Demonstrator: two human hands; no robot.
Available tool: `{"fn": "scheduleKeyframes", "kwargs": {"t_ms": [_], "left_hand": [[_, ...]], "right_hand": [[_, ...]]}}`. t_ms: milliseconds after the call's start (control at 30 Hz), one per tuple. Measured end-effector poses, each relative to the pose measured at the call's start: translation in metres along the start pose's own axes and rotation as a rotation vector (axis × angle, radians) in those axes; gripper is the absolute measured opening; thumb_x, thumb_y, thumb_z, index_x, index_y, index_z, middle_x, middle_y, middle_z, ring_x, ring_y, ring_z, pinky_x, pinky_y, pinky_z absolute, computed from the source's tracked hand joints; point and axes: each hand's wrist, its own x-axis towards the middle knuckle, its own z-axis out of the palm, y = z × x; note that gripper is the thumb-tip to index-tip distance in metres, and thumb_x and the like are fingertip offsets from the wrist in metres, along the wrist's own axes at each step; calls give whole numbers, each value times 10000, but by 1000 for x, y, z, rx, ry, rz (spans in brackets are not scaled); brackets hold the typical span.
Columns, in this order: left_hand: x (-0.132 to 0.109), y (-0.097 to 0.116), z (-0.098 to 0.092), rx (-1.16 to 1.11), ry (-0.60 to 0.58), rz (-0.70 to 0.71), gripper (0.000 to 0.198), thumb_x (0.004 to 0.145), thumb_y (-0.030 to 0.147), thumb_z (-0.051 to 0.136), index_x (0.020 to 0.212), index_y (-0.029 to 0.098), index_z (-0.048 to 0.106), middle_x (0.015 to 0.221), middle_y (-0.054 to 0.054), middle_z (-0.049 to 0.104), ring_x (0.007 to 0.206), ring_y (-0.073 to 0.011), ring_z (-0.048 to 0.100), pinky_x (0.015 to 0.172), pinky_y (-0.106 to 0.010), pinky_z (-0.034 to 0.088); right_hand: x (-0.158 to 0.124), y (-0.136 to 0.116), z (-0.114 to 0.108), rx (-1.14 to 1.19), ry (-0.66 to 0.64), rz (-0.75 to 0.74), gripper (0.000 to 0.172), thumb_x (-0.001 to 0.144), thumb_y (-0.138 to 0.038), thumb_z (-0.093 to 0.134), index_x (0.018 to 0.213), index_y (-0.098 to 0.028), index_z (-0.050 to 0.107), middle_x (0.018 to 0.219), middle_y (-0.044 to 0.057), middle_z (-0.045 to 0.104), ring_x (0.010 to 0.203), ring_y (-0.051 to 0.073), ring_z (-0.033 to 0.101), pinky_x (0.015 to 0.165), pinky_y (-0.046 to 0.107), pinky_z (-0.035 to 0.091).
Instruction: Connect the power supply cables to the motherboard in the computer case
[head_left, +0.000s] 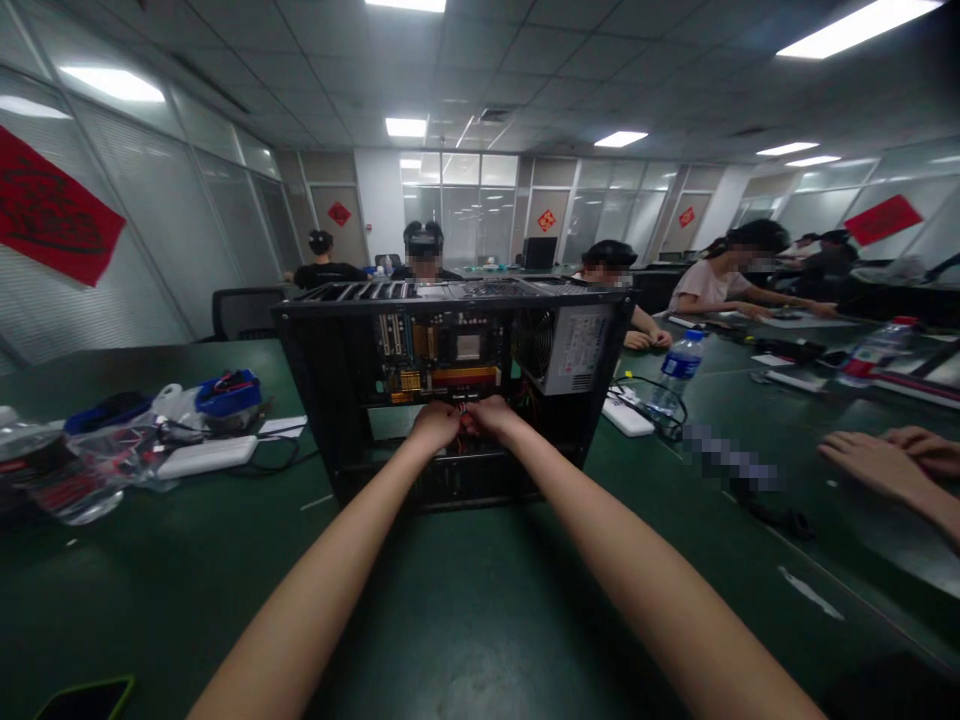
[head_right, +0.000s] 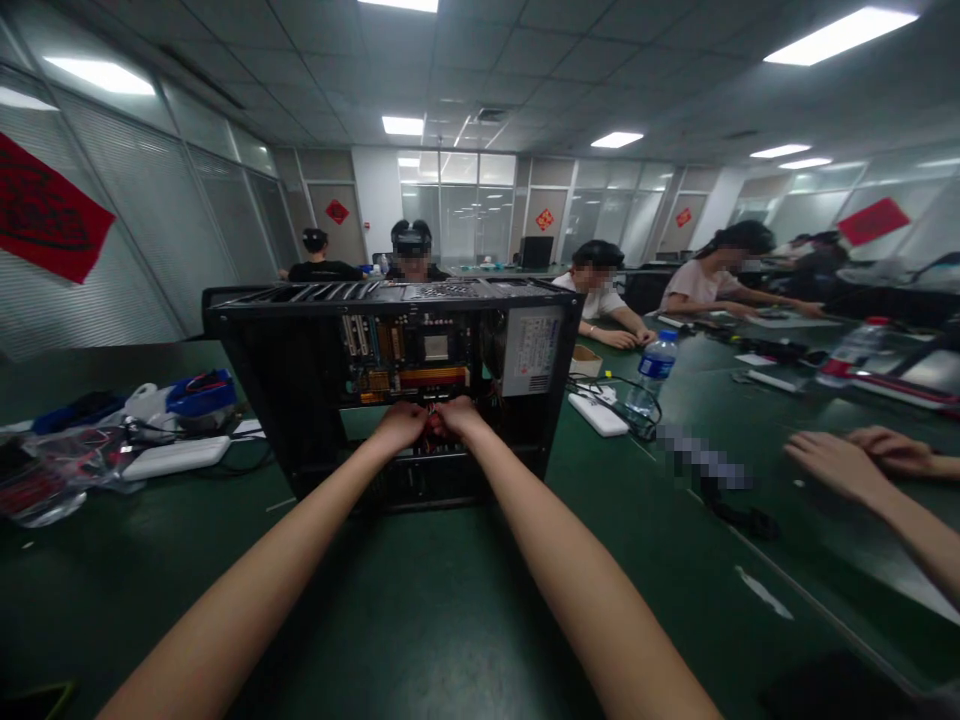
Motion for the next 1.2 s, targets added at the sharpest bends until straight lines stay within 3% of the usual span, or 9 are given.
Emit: {"fn": "scheduleKeyframes", "kwargs": {"t_ms": [167, 267, 367, 433, 467, 533, 700, 867, 1200], "left_hand": [[-33, 9, -11, 58, 121, 96, 323, 945, 280, 456, 966, 158, 755, 1009, -157, 744, 941, -275, 687, 840, -352, 495], [-74, -5, -22, 23, 217, 215, 298, 961, 260, 449, 1036, 207, 732, 1051, -100, 736, 963, -222, 686, 873, -323, 519], [-122, -39, -43, 6, 751, 637, 285, 889, 124, 526, 1112, 206, 684, 1117, -93, 680, 1059, -208, 649, 943, -345, 529], [-147, -67, -65, 152, 1106, 695, 437, 747, 126, 715, 1160, 255, 654, 1196, -74, 617, 1092, -242, 619, 928, -382, 544], [-156, -79, -76, 127, 1242, 630, 596, 684, 157, 782, 1245, 264, 611, 1302, -86, 562, 1148, -267, 597, 928, -395, 553], [-164, -98, -94, -99, 1188, 432, 796, 698, 254, 788, 1421, 293, 459, 1447, -106, 475, 1283, -308, 537, 980, -442, 549], [-144, -102, -89, -391, 729, -17, 760, 745, 473, 720, 1418, 248, 446, 1414, -125, 556, 1266, -311, 575, 1040, -468, 519], [-113, -84, -61, -455, 800, -376, 520, 805, 667, 496, 857, 163, 613, 794, -102, 665, 809, -287, 655, 744, -380, 540], [-115, -90, -77, -300, 1026, -407, 485, 890, 532, 452, 540, 219, 333, 476, 30, 299, 510, -122, 290, 528, -285, 239]], "right_hand": [[-35, 9, -5, -367, 163, -307, 314, 957, -332, 605, 744, -113, 682, 1010, 221, 711, 1109, 338, 645, 926, 386, 463], [-67, 17, -23, -543, 224, -795, 336, 976, -319, 551, 708, -148, 661, 795, 127, 712, 805, 227, 691, 760, 308, 474], [-102, 6, -60, -395, 416, -1595, 268, 956, -169, 526, 707, -173, 626, 598, 19, 597, 541, 120, 565, 563, 246, 419], [-120, -12, -90, -111, 699, -1738, 182, 944, -166, 530, 838, -191, 676, 662, 23, 597, 593, 145, 576, 573, 277, 436], [-125, -20, -104, 127, 902, -1728, 166, 944, -208, 542, 877, -213, 694, 680, 25, 582, 618, 164, 578, 597, 308, 449], [-123, -26, -127, 430, 1132, -1724, 171, 844, -251, 700, 1013, -245, 721, 815, 36, 607, 726, 177, 619, 654, 319, 475], [-68, 41, -135, 204, 745, -1099, 841, 697, -380, 833, 1424, -233, 438, 1451, 125, 498, 1327, 298, 512, 1051, 461, 469], [-28, 107, -119, 199, 488, -511, 616, 680, -548, 774, 1099, -117, 642, 1107, 174, 708, 1019, 313, 662, 955, 481, 518], [-58, 88, -94, 113, 596, -624, 218, 635, -345, 599, 765, -171, 606, 649, 25, 630, 608, 184, 547, 590, 307, 493]]}}
